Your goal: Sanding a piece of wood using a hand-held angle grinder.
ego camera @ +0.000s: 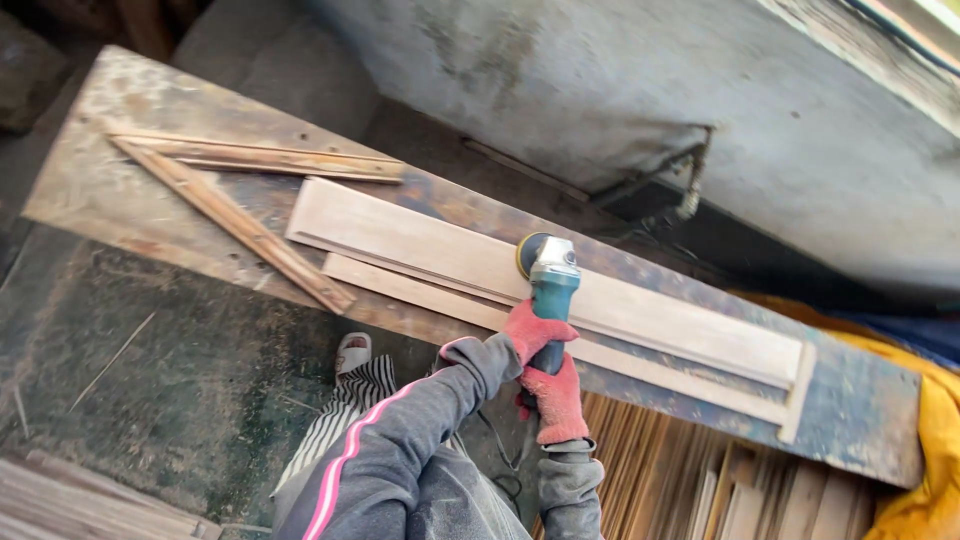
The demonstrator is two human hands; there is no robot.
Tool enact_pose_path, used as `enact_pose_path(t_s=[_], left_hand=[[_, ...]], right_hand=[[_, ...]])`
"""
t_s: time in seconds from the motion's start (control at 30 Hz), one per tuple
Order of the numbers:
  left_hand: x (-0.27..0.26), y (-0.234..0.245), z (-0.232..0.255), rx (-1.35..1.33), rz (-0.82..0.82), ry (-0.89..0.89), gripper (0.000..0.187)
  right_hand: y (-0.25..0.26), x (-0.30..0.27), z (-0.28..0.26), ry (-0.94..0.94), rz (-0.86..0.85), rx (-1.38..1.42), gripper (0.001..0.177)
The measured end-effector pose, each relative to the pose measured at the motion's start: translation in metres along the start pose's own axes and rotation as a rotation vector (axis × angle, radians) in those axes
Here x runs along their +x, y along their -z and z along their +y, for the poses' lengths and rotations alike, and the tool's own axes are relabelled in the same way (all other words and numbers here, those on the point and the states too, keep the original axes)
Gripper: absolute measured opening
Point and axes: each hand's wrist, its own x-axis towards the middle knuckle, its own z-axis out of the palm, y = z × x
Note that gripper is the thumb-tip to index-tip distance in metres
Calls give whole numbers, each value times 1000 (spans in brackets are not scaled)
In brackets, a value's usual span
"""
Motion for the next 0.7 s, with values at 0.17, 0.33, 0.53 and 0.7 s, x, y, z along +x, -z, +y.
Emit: enact_pose_path(t_s=[0.17,0.33,0.53,0.7], left_hand=[[-8,-87,-22,93,-91,39,65],[-4,-129,-37,197,-166,27,68],[-14,-103,-31,174,-130,53,82],[-20,-36,-23,77,-27,0,70]], right_hand=[[80,20,19,46,124,98,48],[113,30,30,62,197,124,49],[95,24,37,44,164,63,50],[32,-14,7,-9,27,14,52]])
